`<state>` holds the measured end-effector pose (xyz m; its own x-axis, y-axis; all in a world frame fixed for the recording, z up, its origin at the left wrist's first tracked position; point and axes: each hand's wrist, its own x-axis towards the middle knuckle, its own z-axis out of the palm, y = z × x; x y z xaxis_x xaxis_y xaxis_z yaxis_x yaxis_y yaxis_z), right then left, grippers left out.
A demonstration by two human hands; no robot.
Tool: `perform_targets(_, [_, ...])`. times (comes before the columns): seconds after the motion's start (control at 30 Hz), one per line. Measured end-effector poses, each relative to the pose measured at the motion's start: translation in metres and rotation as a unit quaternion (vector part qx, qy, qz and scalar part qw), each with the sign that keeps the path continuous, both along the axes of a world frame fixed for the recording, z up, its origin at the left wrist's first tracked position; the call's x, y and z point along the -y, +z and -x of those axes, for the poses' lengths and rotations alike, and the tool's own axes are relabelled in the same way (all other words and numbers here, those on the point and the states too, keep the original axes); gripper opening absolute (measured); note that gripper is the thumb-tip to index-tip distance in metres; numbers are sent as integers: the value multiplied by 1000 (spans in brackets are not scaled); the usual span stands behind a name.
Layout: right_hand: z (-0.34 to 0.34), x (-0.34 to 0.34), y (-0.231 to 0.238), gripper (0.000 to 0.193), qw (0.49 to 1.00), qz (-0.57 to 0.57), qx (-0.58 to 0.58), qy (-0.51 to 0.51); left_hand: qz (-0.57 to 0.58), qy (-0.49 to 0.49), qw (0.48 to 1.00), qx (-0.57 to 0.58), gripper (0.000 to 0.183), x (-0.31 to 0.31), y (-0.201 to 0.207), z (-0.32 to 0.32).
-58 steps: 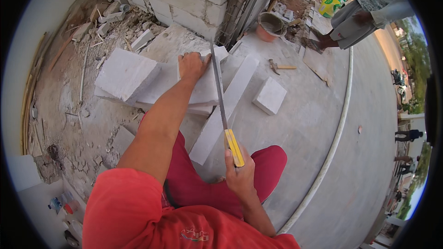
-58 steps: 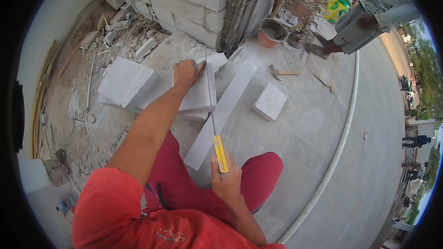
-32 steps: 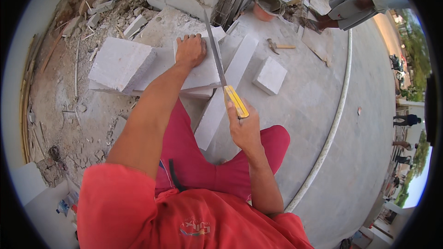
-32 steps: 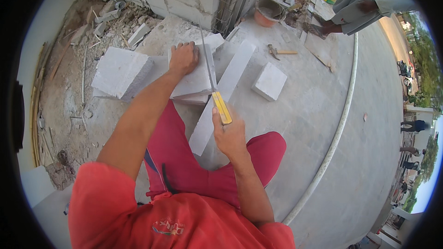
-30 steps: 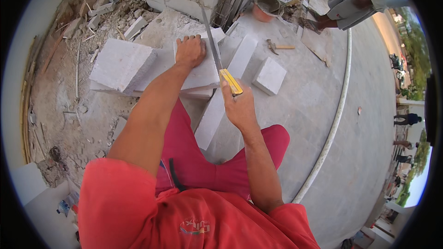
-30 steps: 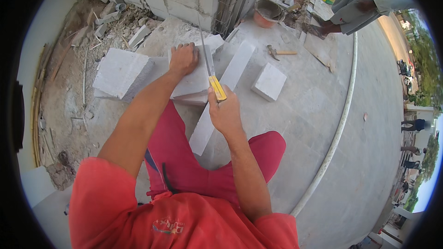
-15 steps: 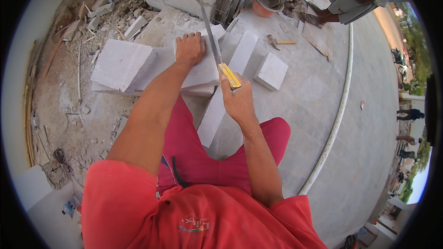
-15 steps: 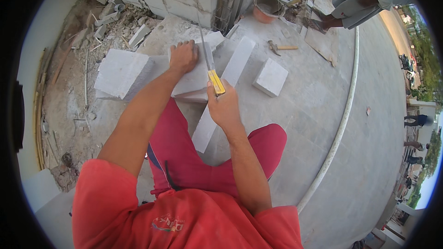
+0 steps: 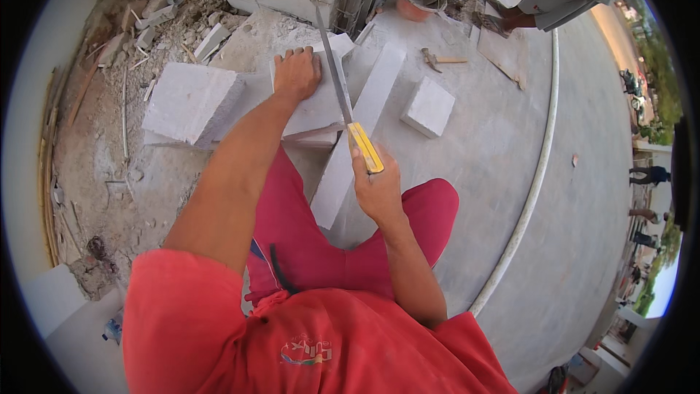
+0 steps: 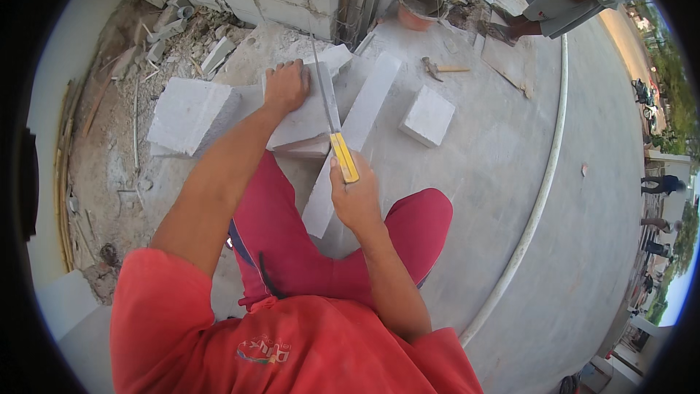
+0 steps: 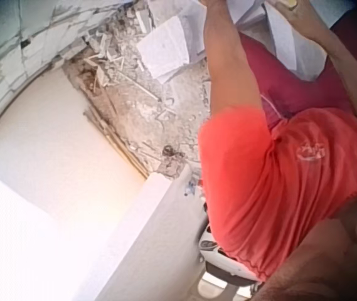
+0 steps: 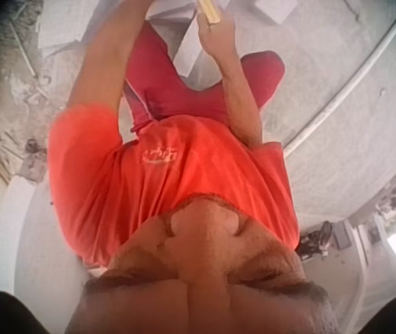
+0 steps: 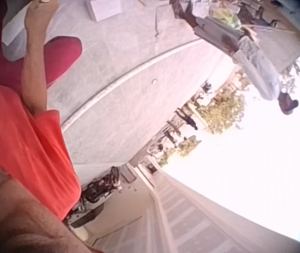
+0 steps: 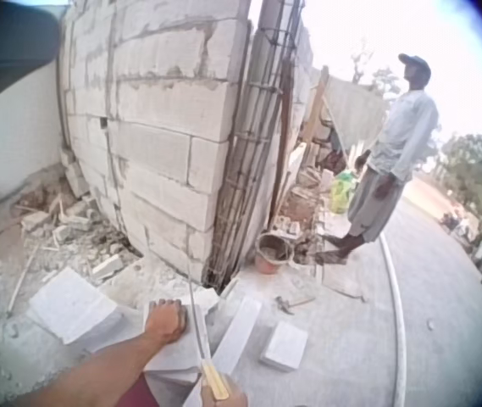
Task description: The person measures and cuts white foam blocks using a tape measure and a hand saw. They mark the foam, position the saw, and cut through the material to create smaller pieces.
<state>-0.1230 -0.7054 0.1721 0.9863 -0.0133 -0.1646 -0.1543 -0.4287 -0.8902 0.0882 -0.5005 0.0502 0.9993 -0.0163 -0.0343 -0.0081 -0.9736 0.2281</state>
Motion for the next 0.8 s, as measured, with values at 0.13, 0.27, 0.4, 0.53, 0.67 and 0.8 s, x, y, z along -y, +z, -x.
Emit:
perform_targets(0.13, [91, 25, 20, 28, 999, -33, -1, -5, -8, 17, 1000, 12, 41, -19, 1, -3])
perform_targets(0.27, [28, 9, -8, 27, 999, -31, 7, 8, -18, 14, 1000, -10, 42, -18, 9, -3])
perform_targets(0.4, [-35, -3, -16, 29, 1000, -8, 23, -1, -1, -7, 1000, 6, 42, 3, 3, -11])
perform_targets(0.53, [81, 14, -3, 23, 999, -14, 41, -14, -9, 16, 1000, 1, 42, -19, 0, -3])
perform_targets(0.67, [98, 26, -2, 26, 999, -38, 10, -17, -5, 12, 1000, 4, 41, -14, 6, -2])
perform_targets(0.8, [-1, 5, -22, 32, 999, -28, -7, -13, -4, -10, 999, -31, 42, 1, 12, -6])
